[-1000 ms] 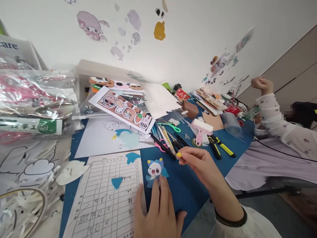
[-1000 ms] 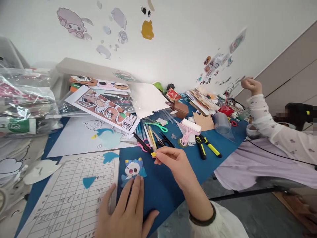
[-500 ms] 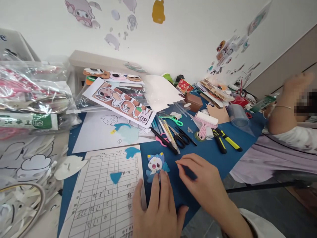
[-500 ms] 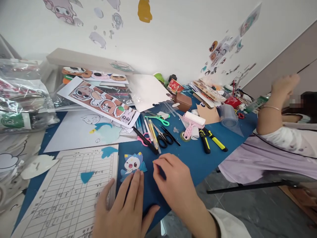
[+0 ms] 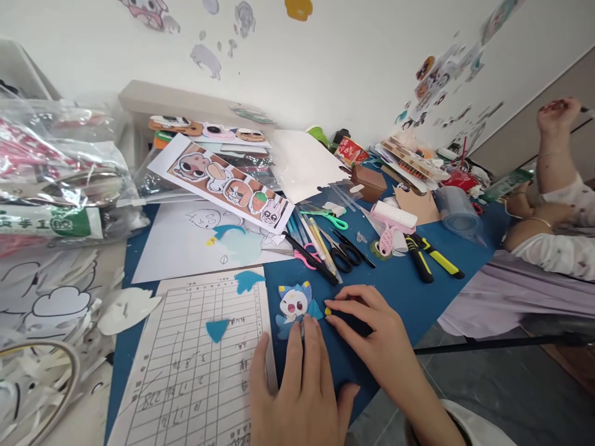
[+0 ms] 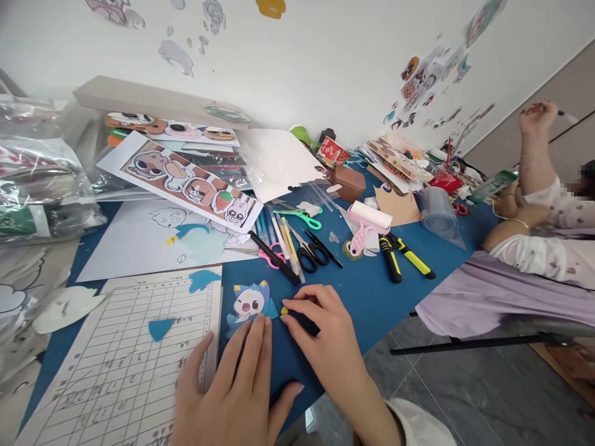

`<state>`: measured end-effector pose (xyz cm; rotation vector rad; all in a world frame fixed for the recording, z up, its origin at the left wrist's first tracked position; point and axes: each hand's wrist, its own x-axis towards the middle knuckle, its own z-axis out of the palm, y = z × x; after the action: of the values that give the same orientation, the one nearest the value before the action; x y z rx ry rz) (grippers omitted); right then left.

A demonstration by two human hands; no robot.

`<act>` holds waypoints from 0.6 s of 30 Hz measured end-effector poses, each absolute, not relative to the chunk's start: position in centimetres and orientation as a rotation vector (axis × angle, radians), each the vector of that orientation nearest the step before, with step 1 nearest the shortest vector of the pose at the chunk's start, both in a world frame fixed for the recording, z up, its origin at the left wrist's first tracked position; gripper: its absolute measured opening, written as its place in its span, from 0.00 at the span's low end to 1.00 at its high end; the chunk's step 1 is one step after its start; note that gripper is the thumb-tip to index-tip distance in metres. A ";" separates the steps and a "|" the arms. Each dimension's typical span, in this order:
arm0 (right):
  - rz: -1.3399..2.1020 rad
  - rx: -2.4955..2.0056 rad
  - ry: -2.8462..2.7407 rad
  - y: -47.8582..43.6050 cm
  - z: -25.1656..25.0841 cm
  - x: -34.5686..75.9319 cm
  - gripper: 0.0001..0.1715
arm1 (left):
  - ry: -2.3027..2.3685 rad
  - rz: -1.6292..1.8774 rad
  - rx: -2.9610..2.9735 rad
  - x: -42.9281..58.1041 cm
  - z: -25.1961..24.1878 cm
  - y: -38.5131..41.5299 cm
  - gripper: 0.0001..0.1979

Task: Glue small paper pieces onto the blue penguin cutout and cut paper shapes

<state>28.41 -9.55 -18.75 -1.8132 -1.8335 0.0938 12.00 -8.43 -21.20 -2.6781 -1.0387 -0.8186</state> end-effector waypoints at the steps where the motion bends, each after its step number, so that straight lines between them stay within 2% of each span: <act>1: 0.099 -1.810 -1.815 -9.6 -18.9 28.4 0.09 | -1.045 -0.807 -2.680 12.0 -21.2 -8.4 0.22; 12: -0.071 -1.686 -1.807 -9.6 -19.5 27.3 0.08 | -0.957 -0.870 -2.658 11.9 -21.5 -8.0 0.23; 18: -0.117 -1.638 -1.857 -9.4 -19.3 27.5 0.08 | -1.139 -1.015 -2.647 12.9 -22.4 -8.8 0.26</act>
<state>27.53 -9.42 -19.31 -1.6382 -1.8568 -0.1172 12.92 -8.77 -22.35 -2.6467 -1.1390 -1.0147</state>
